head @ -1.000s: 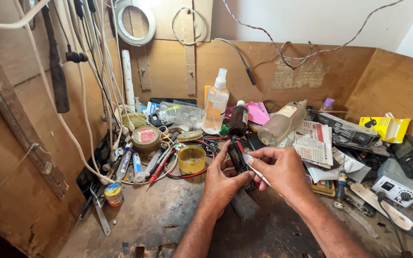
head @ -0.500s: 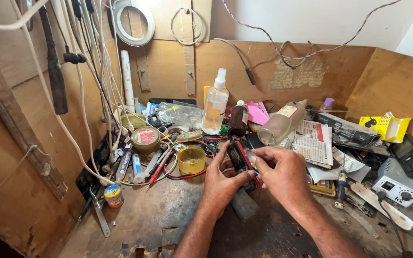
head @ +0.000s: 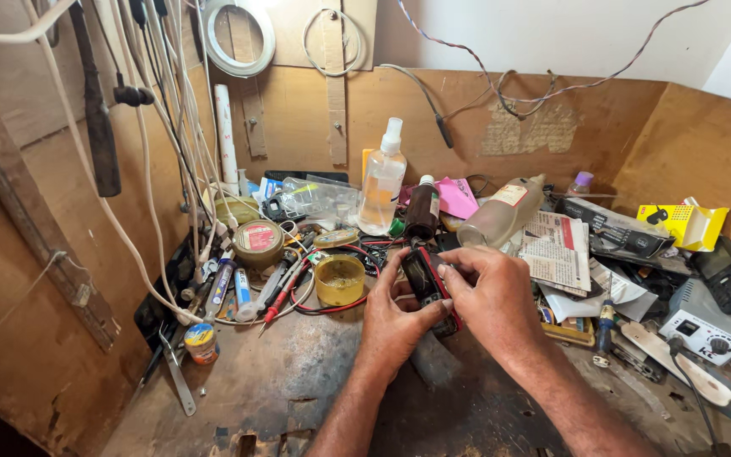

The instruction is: The person disassembles a small red electronic device on a cluttered workbench, using a screwdriver to remove screws and a prying tool to separate the casing. The person then uses a cotton swab to clean the internal components and screen area before reassembling the device.

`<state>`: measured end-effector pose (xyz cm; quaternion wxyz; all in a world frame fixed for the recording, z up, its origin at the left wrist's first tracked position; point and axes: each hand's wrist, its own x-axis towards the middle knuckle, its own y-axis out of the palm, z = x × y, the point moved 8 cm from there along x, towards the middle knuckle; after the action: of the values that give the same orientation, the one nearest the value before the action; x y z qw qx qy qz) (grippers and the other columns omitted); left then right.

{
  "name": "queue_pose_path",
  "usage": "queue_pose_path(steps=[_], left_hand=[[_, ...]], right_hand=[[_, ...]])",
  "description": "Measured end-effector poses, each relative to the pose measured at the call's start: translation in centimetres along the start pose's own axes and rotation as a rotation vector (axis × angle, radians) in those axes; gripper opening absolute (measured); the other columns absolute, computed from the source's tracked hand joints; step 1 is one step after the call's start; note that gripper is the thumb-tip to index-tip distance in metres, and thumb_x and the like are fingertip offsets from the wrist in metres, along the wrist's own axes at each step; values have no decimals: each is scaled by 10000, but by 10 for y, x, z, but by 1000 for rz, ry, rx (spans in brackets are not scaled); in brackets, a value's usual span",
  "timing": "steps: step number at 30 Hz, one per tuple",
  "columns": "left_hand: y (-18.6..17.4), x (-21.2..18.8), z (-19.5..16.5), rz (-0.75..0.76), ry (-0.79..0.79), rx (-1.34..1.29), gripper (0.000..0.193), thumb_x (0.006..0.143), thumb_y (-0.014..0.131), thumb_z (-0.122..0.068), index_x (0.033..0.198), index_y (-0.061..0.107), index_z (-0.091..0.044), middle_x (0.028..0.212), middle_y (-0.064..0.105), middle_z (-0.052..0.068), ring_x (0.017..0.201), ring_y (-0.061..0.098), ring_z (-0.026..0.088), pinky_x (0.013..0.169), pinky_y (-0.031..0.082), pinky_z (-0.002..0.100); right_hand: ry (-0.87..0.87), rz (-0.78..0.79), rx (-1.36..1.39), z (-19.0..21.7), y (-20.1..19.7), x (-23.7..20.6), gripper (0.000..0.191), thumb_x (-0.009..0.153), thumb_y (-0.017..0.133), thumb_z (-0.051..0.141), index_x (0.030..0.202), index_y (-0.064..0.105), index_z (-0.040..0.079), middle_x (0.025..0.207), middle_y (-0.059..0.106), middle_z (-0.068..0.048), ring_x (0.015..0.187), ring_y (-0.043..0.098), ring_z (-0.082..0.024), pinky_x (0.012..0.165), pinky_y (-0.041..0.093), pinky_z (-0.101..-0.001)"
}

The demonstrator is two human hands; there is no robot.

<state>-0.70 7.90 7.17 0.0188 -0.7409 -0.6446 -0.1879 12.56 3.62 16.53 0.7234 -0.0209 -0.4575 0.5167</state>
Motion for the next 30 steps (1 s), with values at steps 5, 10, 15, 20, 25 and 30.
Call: queue_pose_path(steps=[5,10,15,20,25,30], left_hand=[[-2,0,0,-11,2,56,933,677,846,-45,1513,435,-112,1033,748,125,877,747,164,747,629,302],[0,0,-1,-1,33,24,914,672,842,-58,1495,447,-113,1024,745,115,865,746,155,728,630,296],[-3,1,-1,-44,24,137,839,672,876,-133,1428,512,-122,953,747,98,815,740,136,683,605,279],[-2,1,-6,-31,62,161,779,690,878,-164,1389,536,-123,956,751,81,817,736,127,690,601,277],[0,0,-8,-20,68,131,802,672,874,-129,1397,531,-111,1001,753,91,854,750,145,727,625,297],[3,0,-4,10,12,19,903,677,832,-67,1495,451,-94,1036,751,130,887,766,178,766,636,312]], right_hand=[[-12,20,-9,7,0,3,155,840,738,90,972,788,26,790,776,-125,684,777,-187,607,586,-344],[-18,20,-14,10,0,2,171,839,743,114,977,780,21,810,776,-140,711,784,-223,620,585,-359],[-110,-22,-89,17,0,3,172,828,736,104,960,787,7,828,746,-190,770,752,-333,672,560,-426],[-163,-27,-161,19,8,5,166,814,730,79,948,785,-1,817,727,-204,773,723,-375,700,547,-459],[-178,-82,-52,12,8,4,145,830,737,76,945,787,3,792,747,-151,701,747,-268,630,571,-398],[340,104,324,-41,23,5,157,894,734,110,984,805,3,638,717,-92,477,625,-129,401,500,-299]])
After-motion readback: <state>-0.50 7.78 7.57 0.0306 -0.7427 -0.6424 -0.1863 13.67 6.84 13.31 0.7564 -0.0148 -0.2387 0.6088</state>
